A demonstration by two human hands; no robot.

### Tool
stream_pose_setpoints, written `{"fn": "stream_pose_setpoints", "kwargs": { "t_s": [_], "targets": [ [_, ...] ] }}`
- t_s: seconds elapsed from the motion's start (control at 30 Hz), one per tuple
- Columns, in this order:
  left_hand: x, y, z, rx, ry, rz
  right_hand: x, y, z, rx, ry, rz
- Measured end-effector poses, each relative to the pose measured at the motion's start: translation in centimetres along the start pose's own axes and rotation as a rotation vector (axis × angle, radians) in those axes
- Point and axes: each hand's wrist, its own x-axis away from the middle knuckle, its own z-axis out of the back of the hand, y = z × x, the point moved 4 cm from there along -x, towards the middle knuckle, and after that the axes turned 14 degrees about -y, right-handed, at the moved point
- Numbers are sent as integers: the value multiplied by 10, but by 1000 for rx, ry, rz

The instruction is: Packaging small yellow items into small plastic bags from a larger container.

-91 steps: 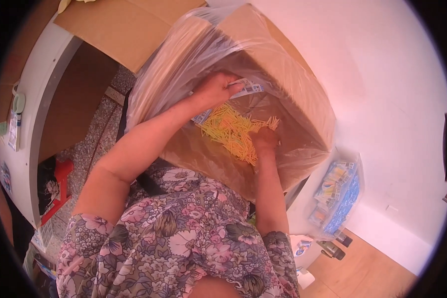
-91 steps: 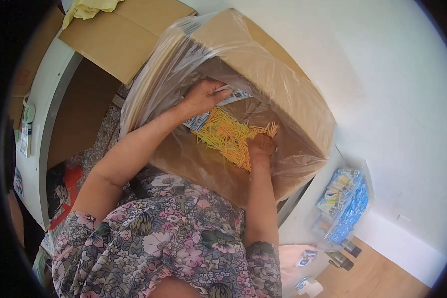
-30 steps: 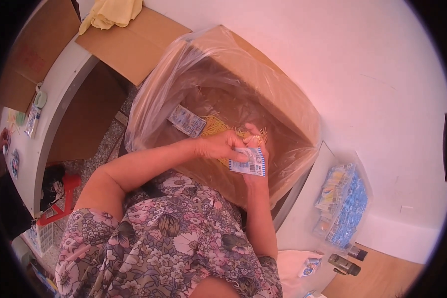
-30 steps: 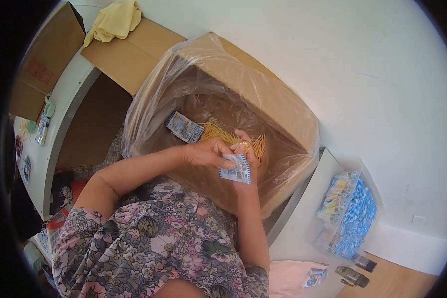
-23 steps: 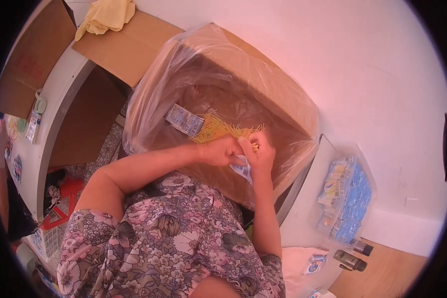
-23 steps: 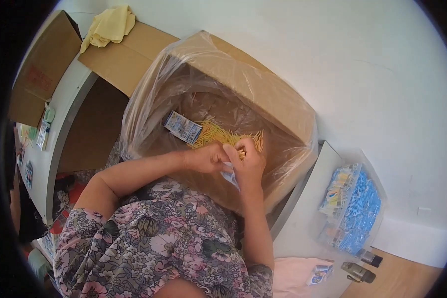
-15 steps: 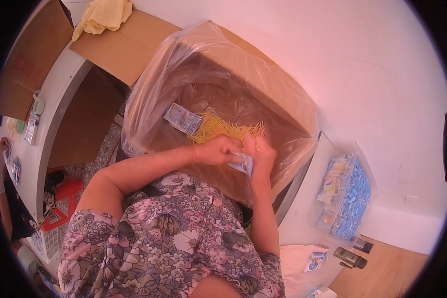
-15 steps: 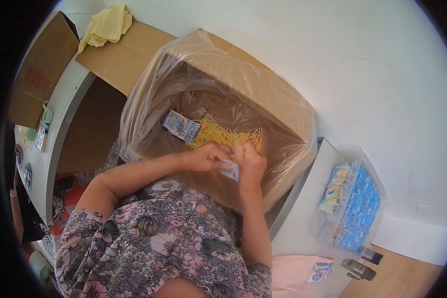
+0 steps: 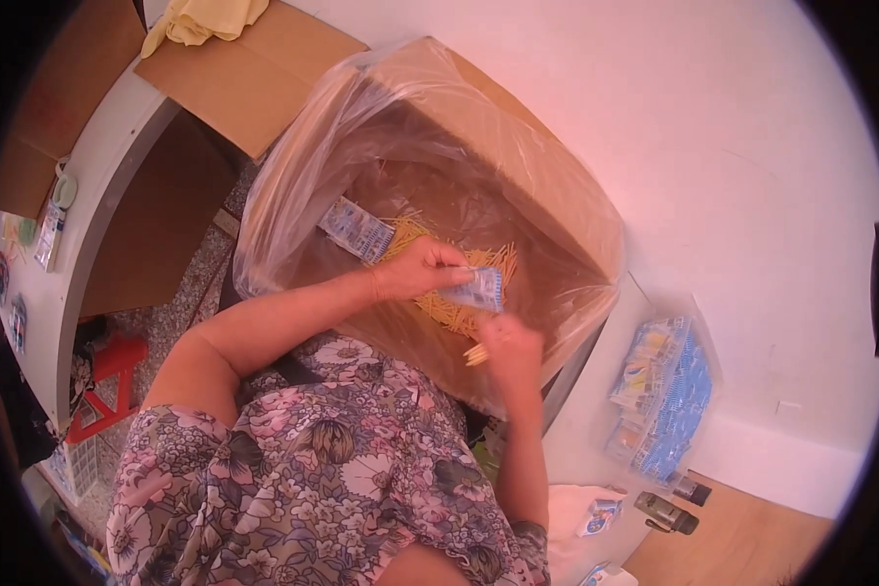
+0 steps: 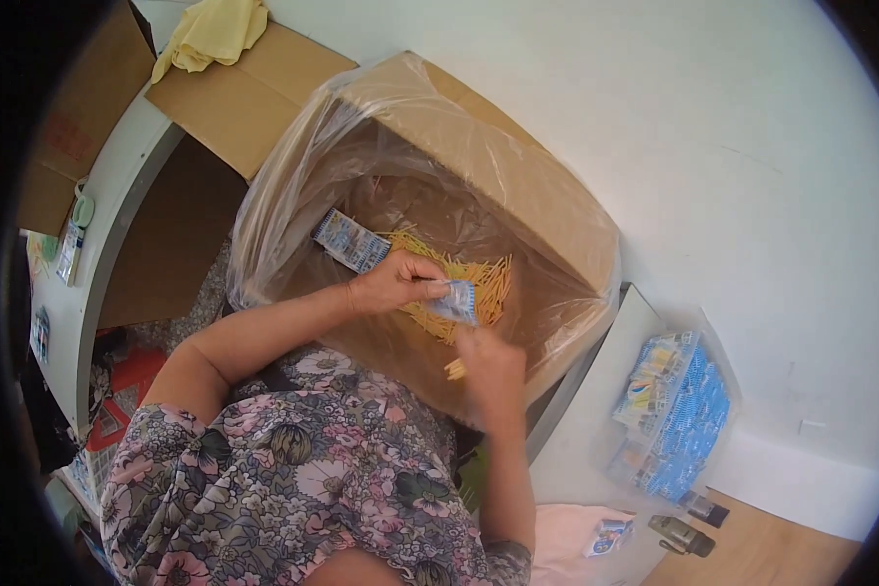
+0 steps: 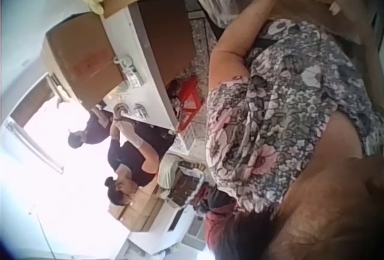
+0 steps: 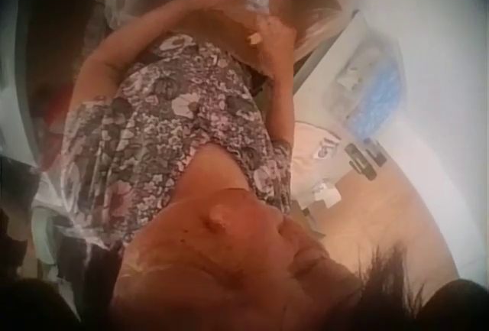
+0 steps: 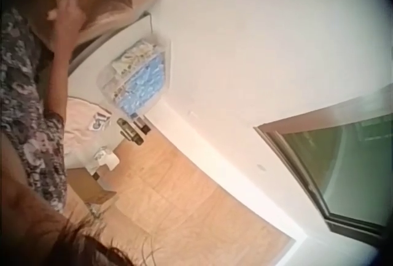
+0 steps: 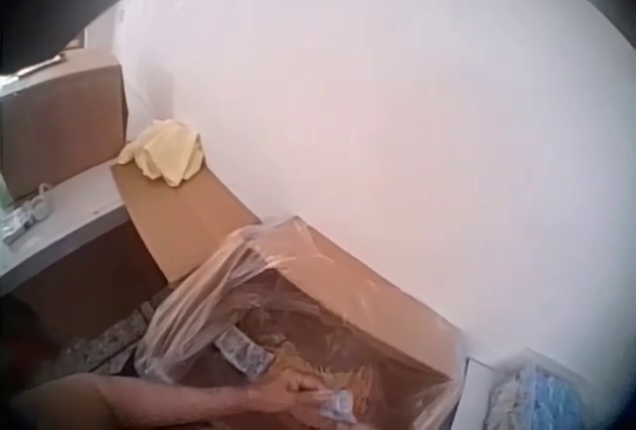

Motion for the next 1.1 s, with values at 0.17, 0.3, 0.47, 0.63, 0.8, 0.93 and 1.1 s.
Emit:
{"fn": "stream_pose_setpoints", "kwargs": {
  "t_s": [0.17, 0.3, 0.47, 0.63, 0.8, 0.93, 1.1],
  "targets": [
    [-4, 1, 0, -25, 26, 6, -26, -7, 50, -829, 70, -395],
    [-8, 9, -7, -65, -55, -85, -46, -8, 52, -940, 84, -366],
    [-8, 10, -9, -110, -113, -121, -56, -3, 50, -576, 139, -258],
    [-7, 3, -8, -101, -88, -40, -59, -25, 52, -96, 213, -222],
    [-3, -1, -6, 23, -56, 75, -50, -42, 57, -229, 192, -99],
    [-3, 3, -7, 14, -68, 90, -31, -24, 43, -313, 231, -187],
    [-6, -7, -16, 55, -101, 117, -20, -35, 3, -305, 186, -68]
  ]
}}
